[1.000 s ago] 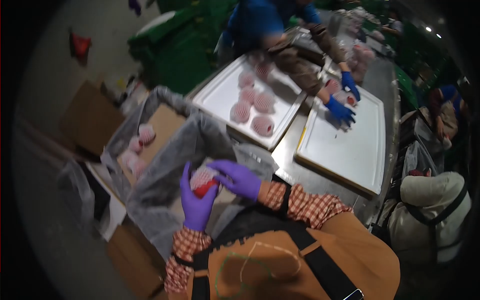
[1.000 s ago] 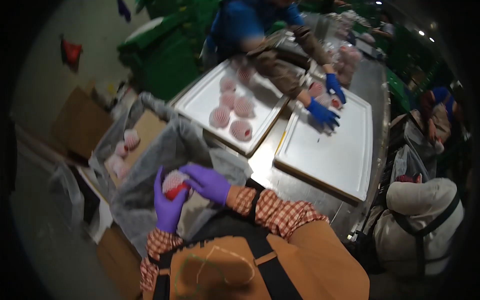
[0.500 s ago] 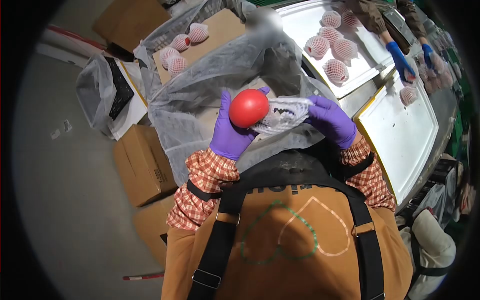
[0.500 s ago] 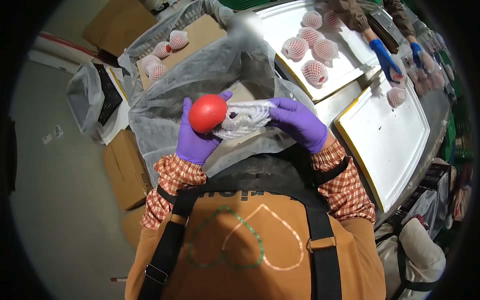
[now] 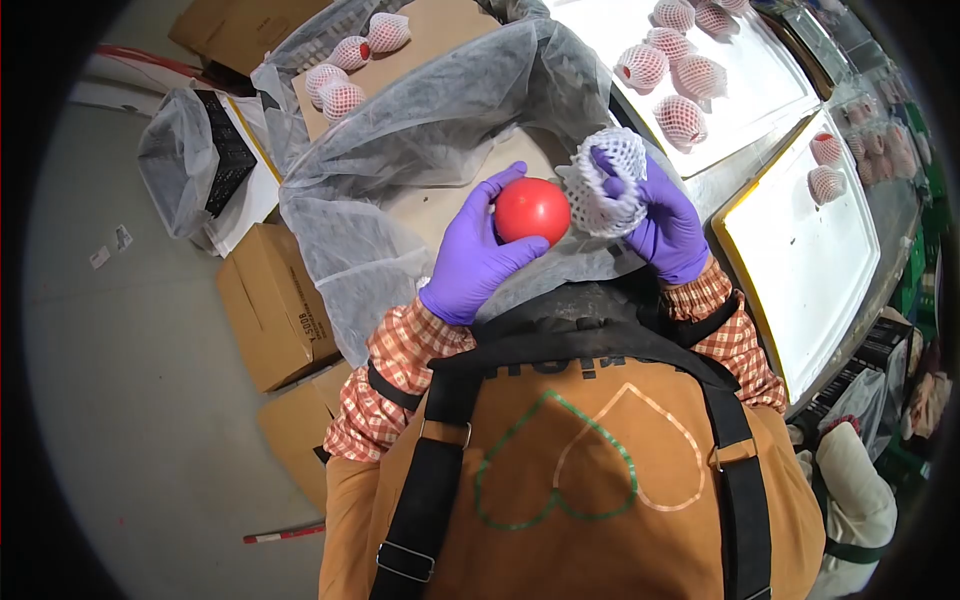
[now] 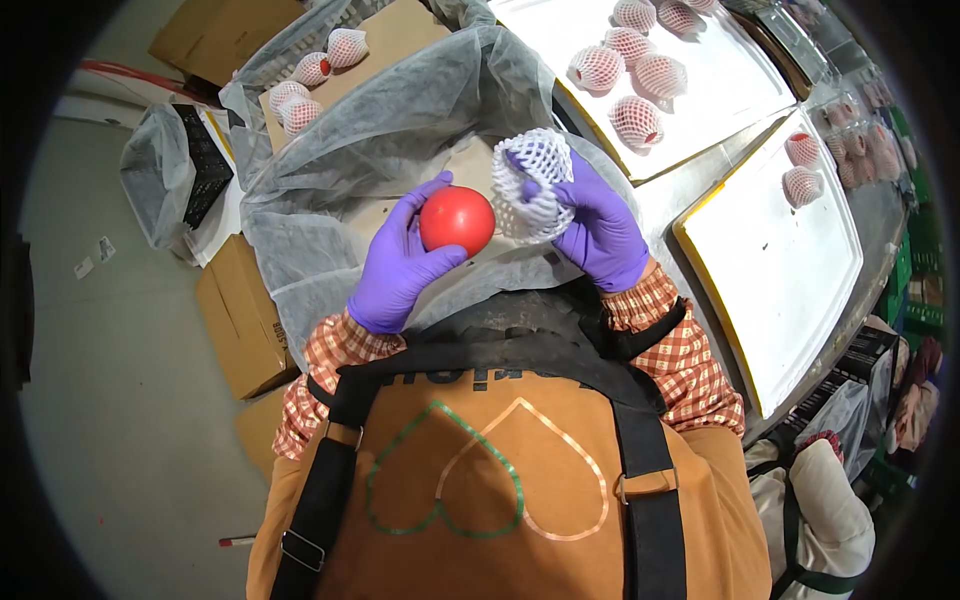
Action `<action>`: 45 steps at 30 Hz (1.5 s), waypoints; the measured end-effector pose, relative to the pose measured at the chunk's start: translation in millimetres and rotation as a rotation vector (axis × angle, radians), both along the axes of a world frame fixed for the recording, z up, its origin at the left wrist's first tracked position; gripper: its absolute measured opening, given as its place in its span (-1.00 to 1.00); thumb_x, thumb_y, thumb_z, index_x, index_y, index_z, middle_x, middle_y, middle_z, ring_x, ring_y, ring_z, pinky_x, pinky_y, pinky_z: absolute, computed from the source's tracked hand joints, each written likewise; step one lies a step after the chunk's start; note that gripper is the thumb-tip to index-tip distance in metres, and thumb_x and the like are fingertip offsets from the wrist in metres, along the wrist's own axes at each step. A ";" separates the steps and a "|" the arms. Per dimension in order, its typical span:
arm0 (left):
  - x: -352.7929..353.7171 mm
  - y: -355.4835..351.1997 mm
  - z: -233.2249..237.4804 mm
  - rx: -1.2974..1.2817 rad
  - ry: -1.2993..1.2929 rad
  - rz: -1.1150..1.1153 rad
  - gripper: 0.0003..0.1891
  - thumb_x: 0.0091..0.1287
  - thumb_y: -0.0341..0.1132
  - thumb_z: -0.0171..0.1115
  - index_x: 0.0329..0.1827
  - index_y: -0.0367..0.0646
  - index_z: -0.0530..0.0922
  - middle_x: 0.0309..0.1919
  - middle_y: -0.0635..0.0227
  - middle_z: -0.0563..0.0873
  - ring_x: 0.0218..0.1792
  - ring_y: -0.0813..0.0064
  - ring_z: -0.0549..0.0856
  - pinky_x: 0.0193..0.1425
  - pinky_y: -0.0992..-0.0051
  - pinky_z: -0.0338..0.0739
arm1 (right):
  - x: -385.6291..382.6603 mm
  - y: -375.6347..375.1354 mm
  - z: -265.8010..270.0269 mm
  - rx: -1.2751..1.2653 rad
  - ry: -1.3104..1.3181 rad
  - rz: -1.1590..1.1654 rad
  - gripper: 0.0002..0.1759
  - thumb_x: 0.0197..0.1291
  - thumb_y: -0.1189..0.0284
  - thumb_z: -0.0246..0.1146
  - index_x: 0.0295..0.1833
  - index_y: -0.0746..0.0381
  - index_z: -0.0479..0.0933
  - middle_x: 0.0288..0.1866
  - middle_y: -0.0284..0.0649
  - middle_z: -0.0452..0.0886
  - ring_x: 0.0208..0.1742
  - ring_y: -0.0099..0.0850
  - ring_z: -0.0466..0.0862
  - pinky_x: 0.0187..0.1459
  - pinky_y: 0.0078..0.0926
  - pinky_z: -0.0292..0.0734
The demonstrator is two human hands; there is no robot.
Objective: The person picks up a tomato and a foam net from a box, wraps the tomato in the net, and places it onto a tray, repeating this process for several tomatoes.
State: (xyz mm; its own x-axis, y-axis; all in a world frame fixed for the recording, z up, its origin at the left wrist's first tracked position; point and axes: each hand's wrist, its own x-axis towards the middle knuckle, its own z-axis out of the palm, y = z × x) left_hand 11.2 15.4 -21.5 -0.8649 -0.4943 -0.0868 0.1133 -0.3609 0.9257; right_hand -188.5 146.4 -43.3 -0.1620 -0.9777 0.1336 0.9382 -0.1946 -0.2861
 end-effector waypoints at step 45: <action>-14.0 4.6 2.4 0.507 0.173 -0.093 -0.46 0.35 -0.57 -0.09 0.43 -0.40 0.14 0.33 0.08 0.39 0.31 0.24 0.45 0.41 0.27 0.34 | 29.1 3.2 -1.2 0.149 0.983 -0.138 -0.19 0.32 -0.21 -0.08 0.47 0.14 0.13 0.48 -0.08 0.23 0.49 -0.12 0.20 0.44 0.13 0.04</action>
